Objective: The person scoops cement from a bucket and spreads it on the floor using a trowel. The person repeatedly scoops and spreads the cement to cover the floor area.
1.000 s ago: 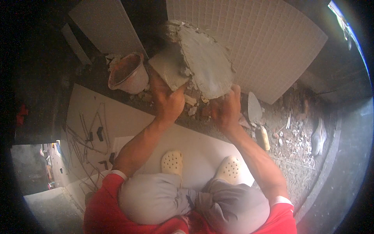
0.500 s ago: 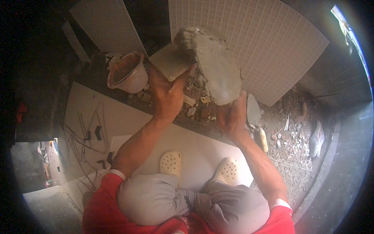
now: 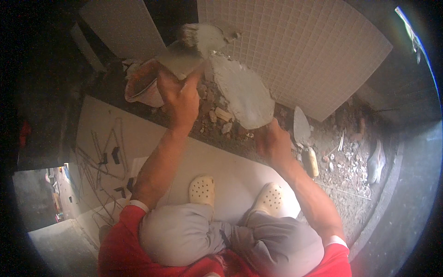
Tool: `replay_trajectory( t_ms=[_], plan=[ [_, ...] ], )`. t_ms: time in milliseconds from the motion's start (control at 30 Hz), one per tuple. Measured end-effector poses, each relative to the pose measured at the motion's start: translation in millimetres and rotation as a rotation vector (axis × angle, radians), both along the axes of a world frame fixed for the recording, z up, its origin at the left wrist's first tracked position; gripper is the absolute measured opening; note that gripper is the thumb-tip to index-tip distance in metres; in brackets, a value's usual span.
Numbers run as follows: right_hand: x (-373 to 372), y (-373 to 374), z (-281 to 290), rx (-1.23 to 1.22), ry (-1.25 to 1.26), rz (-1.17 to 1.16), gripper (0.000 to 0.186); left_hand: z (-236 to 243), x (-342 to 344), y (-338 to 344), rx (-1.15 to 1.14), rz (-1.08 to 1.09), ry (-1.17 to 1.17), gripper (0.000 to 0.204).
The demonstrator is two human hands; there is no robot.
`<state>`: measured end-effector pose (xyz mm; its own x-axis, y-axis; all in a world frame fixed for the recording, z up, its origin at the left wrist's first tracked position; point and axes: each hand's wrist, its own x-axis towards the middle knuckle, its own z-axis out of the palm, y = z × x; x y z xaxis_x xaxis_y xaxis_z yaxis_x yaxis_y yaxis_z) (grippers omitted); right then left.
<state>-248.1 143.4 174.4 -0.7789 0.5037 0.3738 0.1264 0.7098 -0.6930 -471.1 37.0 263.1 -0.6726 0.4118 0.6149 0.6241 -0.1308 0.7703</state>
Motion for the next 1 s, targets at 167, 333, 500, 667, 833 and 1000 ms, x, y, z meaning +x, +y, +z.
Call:
replay_trajectory(
  t_ms=[167,333,500,667,833,1000],
  plan=[
    [17.7,-5.0,6.6,-0.191,-0.143,-0.016,0.037,7.3,-15.1,1.8,0.167,-0.138,-0.247,0.038],
    [-0.2,8.7,30.8,-0.215,0.211,0.056,0.035,7.3,5.1,4.3,0.207,-0.174,-0.326,0.037],
    [-53.7,9.5,44.9,-0.179,0.193,0.032,0.043,7.4,32.2,8.1,0.061,-0.166,-0.21,0.046],
    [-82.4,-7.1,33.4,-0.113,0.34,0.04,0.043,12.4,40.8,4.8,0.106,-0.111,-0.102,0.049],
    [-76.5,-16.3,16.4,-0.113,0.205,0.003,0.049,18.9,34.8,-3.9,-0.011,-0.104,0.089,0.055],
    [-54.9,-22.2,-9.3,-0.074,0.121,-0.005,0.051,22.6,28.8,-4.7,-0.022,-0.131,0.112,0.055]
  ],
)
